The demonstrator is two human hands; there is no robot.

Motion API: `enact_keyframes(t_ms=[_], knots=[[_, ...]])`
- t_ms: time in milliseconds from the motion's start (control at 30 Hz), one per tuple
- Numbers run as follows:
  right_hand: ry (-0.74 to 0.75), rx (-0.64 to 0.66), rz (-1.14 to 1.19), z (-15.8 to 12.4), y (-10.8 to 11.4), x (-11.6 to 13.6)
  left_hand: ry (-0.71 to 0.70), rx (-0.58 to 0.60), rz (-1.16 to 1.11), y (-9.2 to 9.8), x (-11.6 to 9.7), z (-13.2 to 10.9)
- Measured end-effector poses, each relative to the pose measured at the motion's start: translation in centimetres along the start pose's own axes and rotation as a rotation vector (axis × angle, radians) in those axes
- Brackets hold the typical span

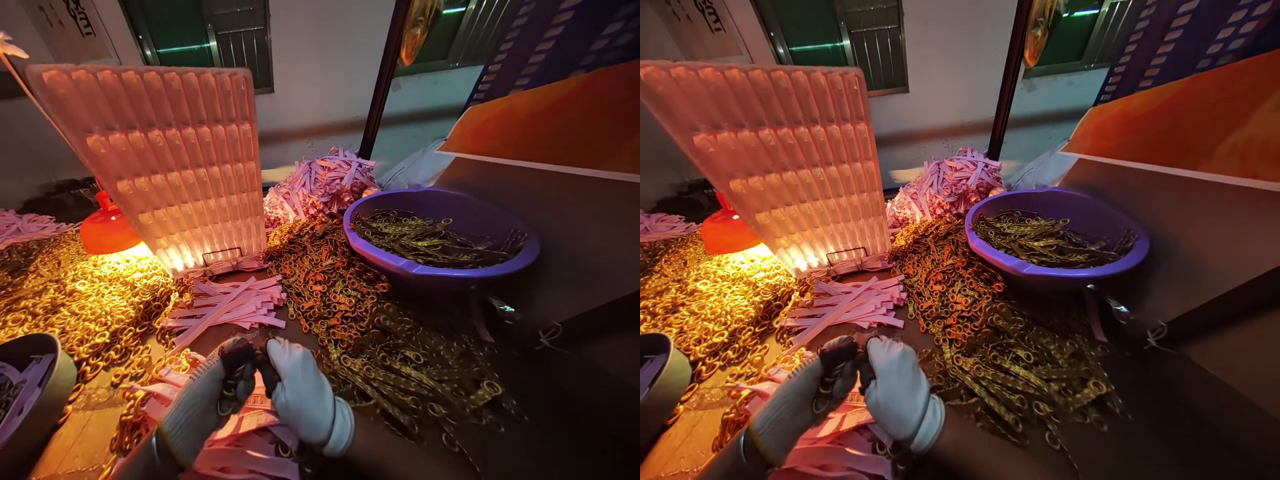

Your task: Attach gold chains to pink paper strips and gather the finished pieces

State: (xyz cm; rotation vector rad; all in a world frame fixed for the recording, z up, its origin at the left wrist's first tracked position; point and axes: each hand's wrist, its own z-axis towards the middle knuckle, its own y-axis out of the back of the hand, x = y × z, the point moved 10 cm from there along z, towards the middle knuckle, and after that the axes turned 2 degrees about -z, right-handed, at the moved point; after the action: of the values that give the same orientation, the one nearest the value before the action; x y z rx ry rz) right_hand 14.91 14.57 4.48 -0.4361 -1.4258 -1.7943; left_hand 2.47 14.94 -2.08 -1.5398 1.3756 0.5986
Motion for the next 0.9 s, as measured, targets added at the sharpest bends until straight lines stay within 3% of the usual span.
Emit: enact_keyframes(t_ms=[100,233,333,400,500,667,800,900], knots=[[-0.083,0.148,0.16,0.7,-0.7,-1.4,-0.035,0.033,0.248,-0.5,-2.0,1.8],[-0.123,0.009,0.167,1.1,1.7,-2.8,-0.126,0.041,0.553,-0.5,-6.9,7.1],[-0.123,0.042,0.143,0.6,0.9,-2.9,-0.306,-0.06,0.735,0.1,-11.0,11.3],[-0.131,0.08,0.112,0.2,0.0,-2.8,-0.387,-0.102,0.829,0.3,-11.8,13.3],[-0.166,0.116,0.029,-0.2,-0.8,-3.2,-0.447,-0.108,0.916,0.1,-11.1,14.8],[-0.086,0.063,-0.091,0.6,0.9,-3.2,-0.391,-0.055,0.936,0.1,-9.7,13.0],[0.04,0.034,-0.069,2.2,2.1,-1.7,-0.171,0.07,0.758,1.2,-7.8,8.0],[0.043,0.095,-0.242,2.9,1.5,-0.2,-0.034,0.146,0.472,1.8,-5.5,4.0]])
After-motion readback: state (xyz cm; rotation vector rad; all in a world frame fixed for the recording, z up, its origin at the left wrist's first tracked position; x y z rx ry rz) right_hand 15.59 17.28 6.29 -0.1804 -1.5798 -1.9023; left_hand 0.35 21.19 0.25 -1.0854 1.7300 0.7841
